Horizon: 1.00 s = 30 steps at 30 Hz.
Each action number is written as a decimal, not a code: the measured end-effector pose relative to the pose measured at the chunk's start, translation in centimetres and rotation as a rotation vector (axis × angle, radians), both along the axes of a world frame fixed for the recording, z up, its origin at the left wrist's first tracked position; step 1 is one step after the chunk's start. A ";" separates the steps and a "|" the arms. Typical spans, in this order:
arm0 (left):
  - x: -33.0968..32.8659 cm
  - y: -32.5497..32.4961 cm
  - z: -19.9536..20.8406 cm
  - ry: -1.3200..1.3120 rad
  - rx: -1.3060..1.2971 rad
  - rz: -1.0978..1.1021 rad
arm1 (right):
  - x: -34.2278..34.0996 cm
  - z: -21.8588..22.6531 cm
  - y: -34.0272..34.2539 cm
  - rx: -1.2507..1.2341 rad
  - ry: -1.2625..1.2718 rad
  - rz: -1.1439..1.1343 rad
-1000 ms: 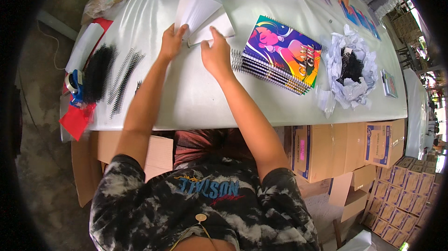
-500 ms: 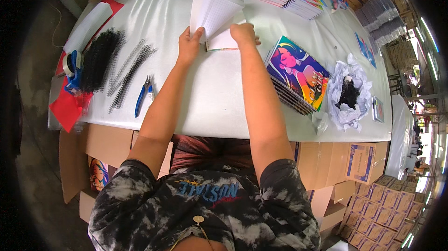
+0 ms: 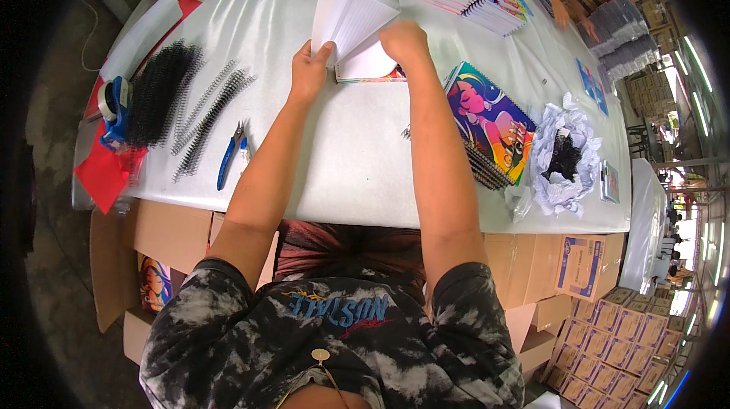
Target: The person repeatedly picks up a spiral notebook and a metal coil, inserts the coil through the punched holes, and bends the ends to secure it. The person stacks the finished notebooks on the table. The process is repeated for multiple notebooks.
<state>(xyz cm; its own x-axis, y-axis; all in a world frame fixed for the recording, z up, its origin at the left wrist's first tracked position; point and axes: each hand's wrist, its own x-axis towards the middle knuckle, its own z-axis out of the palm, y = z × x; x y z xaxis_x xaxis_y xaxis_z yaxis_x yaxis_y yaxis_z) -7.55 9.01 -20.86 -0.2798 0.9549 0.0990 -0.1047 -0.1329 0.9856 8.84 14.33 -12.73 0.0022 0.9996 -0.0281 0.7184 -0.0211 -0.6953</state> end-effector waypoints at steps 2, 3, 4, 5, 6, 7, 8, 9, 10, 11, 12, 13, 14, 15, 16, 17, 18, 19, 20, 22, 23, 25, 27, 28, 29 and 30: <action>0.2 0.0 -0.2 -0.004 0.048 0.043 | 0.0 -0.3 -0.2 0.003 0.531 -0.172; 0.2 -0.1 -0.1 0.057 0.055 0.066 | -0.8 0.1 -0.8 -0.085 0.882 -0.249; 0.1 -0.3 -0.1 0.118 0.061 0.090 | -1.6 0.3 -1.5 -0.177 1.232 -0.324; 0.3 -0.6 0.0 0.179 0.069 0.102 | -2.2 -0.5 -2.6 -0.188 1.359 -0.177; 0.5 -0.9 0.2 0.185 0.040 0.083 | -2.8 -1.5 -3.8 -0.075 1.292 -0.103; 0.7 -1.2 0.7 0.195 0.024 0.067 | -3.4 -2.4 -5.0 0.046 1.223 -0.021; 0.7 -1.5 0.9 0.203 -0.002 0.052 | -4.0 -3.4 -6.0 0.157 1.148 0.054; 0.5 -1.7 1.0 0.301 -0.013 0.031 | -4.6 -4.1 -6.9 0.263 1.072 0.129; 0.3 -1.9 1.1 0.399 -0.024 0.012 | -4.5 -4.2 -7.0 0.389 0.815 0.179; 0.1 -2.3 1.1 0.501 -0.038 -0.008 | -4.6 -4.2 -7.2 0.524 0.566 0.198; 0.3 -2.7 1.0 0.490 0.024 -0.038 | -4.2 -3.9 -7.3 0.658 0.132 0.184; 0.7 -3.1 0.9 0.478 0.086 -0.069 | -3.7 -3.6 -7.3 0.769 -0.308 0.161; 0.7 -3.2 0.9 0.469 0.153 -0.096 | -3.5 -3.0 -7.1 0.863 -0.750 0.128; 0.6 -2.8 0.2 0.384 0.147 -0.140 | -3.2 -2.3 -6.7 0.808 -0.892 0.239; 0.3 -2.2 -0.6 0.298 0.141 -0.184 | -3.0 -1.5 -6.2 0.749 -1.033 0.349; 0.2 -2.1 0.0 0.214 0.129 -0.235 | -2.7 -0.8 -6.0 0.675 -1.170 0.457; -0.1 -2.3 0.5 0.212 0.148 -0.140 | -2.4 -0.2 -6.1 0.643 -1.016 0.414; -0.5 -2.5 1.0 0.208 0.168 -0.047 | -2.1 0.4 -6.2 0.609 -0.862 0.372; -1.0 -3.0 2.2 0.208 0.187 0.045 | -1.9 1.3 -6.4 0.574 -0.703 0.328; -3.7 -4.0 4.1 0.259 0.217 0.279 | -1.8 4.0 -8.0 0.530 -0.454 0.261; -4.0 -5.7 7.0 0.132 0.143 0.266 | -0.9 4.7 -9.4 0.500 -0.177 0.284; -5.6 -7.6 8.9 -0.078 0.205 0.027 | 0.9 5.3 -12.6 0.441 0.379 0.311; -5.4 -10.2 9.2 -0.021 0.164 -0.068 | 2.5 4.2 -17.0 0.286 0.618 0.314; -4.9 -11.7 9.0 0.003 0.142 -0.125 | 3.4 2.6 -19.1 0.218 0.750 0.299; -4.0 -13.1 8.1 0.020 0.066 -0.145 | 4.1 0.2 -20.9 0.153 0.882 0.281; -3.3 -14.6 6.6 0.042 -0.010 -0.157 | 4.4 -1.6 -22.8 0.116 0.909 0.234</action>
